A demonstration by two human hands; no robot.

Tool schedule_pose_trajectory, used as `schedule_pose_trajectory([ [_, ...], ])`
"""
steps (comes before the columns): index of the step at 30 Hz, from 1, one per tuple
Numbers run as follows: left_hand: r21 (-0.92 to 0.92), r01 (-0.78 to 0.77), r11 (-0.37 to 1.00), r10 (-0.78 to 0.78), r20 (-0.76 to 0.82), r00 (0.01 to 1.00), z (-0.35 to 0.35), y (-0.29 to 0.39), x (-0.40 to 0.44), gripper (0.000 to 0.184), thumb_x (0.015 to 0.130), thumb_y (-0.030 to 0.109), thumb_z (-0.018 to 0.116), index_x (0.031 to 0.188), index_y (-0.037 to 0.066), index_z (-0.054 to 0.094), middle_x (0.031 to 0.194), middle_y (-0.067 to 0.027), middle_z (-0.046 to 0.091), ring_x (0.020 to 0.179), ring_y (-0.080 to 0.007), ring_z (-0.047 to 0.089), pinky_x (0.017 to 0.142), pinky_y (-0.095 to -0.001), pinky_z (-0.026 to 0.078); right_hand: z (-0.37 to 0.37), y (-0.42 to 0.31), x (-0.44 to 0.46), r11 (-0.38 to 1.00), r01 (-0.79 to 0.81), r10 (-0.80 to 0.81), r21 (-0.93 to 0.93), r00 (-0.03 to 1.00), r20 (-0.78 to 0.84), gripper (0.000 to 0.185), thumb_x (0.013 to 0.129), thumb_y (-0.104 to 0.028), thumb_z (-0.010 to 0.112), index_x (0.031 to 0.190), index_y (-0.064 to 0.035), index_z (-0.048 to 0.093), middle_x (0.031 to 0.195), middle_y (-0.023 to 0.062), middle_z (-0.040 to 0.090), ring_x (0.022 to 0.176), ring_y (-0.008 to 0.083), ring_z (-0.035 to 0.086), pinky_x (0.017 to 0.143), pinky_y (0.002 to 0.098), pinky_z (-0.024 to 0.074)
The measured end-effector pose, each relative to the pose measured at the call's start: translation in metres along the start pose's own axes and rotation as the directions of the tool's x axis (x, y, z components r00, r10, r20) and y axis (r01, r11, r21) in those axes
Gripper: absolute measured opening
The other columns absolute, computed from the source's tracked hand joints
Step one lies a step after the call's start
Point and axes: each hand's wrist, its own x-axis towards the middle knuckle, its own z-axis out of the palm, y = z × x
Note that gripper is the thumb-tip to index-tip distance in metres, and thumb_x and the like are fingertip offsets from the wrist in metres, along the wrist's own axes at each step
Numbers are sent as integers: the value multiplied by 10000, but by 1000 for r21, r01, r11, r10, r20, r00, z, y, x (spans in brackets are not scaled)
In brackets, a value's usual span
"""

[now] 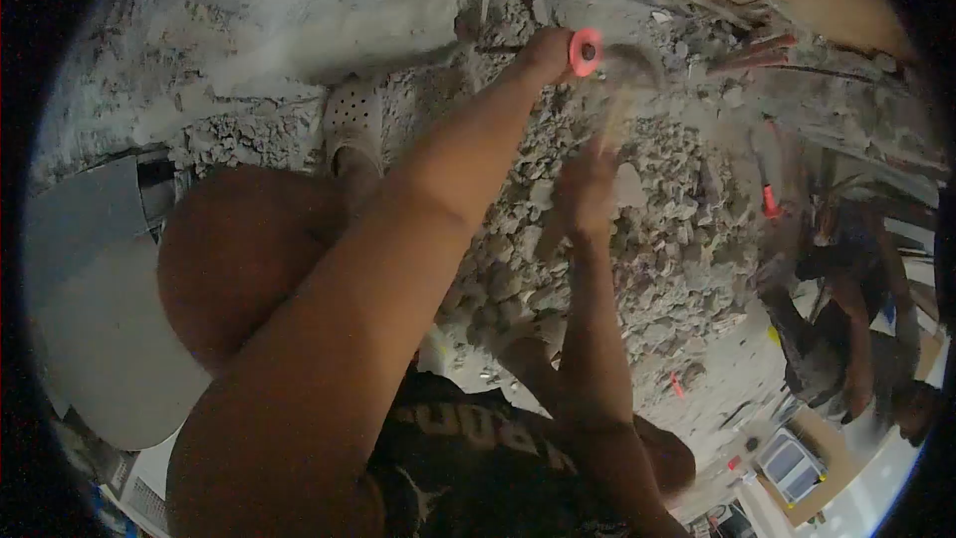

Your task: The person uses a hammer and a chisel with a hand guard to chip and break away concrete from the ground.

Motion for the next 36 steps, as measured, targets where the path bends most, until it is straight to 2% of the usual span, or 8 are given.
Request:
schedule_pose_trajectory([
  [2, -280, -140, 950, 101, -150, 984, 25, -12, 9, 289, 706, 284, 697, 928, 101, 674, 931, -139, 677, 863, -328, 644, 749, -428, 514, 18, 6, -1, 883, -444, 291, 151, 770, 568, 489, 973, -487, 404, 839, -43, 559, 681, 35, 558, 544, 156, 513, 478, 282, 410],
  [9, -245, -26, 969, 14, -52, 999, 41, -24, 18, 326, 691, 229, 750, 960, 63, 673, 908, -177, 674, 848, -359, 648, 732, -430, 514, -30, -110, 62, 921, -100, 50, 376, 989, 141, 598, 906, -653, 399, 881, -75, 548, 649, 37, 519, 517, 145, 482, 461, 302, 412],
  [14, -114, -14, 993, -8, -187, 982, 41, -16, 19, 299, 700, 235, 738, 939, 68, 670, 828, -180, 670, 797, -356, 652, 698, -426, 516, -39, -143, 64, 426, -43, -164, 904, 979, 124, 414, 902, -514, 517, 920, -102, 553, 710, -11, 490, 582, 128, 484, 506, 295, 436],
  [19, -428, 320, 845, -309, 96, 946, 14, 13, 15, 248, 717, 231, 718, 904, 73, 673, 847, -169, 674, 811, -348, 653, 709, -421, 525, 26, 6, 10, 828, -446, 258, 339, 841, 475, 401, 973, -462, 420, 805, -103, 480, 599, -5, 469, 461, 115, 432, 427, 296, 384],
  [23, -32, 43, 999, -47, -140, 989, 68, -29, 32, 183, 755, 183, 654, 915, 97, 673, 900, -147, 678, 853, -339, 647, 752, -411, 523, 2, -22, 49, 715, -607, 372, 347, 750, 547, 442, 980, -491, 386, 803, -96, 476, 605, 6, 470, 463, 128, 431, 424, 303, 378],
  [30, -45, 12, 999, -19, -175, 984, 40, -24, 35, 238, 723, 255, 676, 898, 93, 675, 916, -161, 671, 874, -357, 634, 763, -424, 517, -48, -121, 97, 559, -119, -19, 821, 988, 156, 507, 890, -609, 472, 959, -107, 504, 714, 21, 500, 582, 156, 494, 501, 298, 436],
  [33, 2, 38, 999, -37, -149, 988, 41, -22, 38, 258, 725, 286, 685, 895, 92, 678, 908, -164, 671, 868, -351, 637, 758, -423, 518, 4, -74, 53, 591, -122, 266, 797, 963, -49, 490, 890, -600, 482, 959, -115, 502, 714, 30, 497, 599, 162, 491, 520, 289, 443],
  [36, -12, 29, 1000, -30, -120, 992, 47, -9, 31, 253, 735, 269, 684, 905, 81, 671, 868, -170, 666, 829, -348, 643, 737, -418, 522, 20, -12, 26, 770, -598, 355, 221, 690, 630, 429, 949, -516, 459, 859, -104, 537, 677, 6, 503, 563, 136, 497, 491, 269, 427],
])
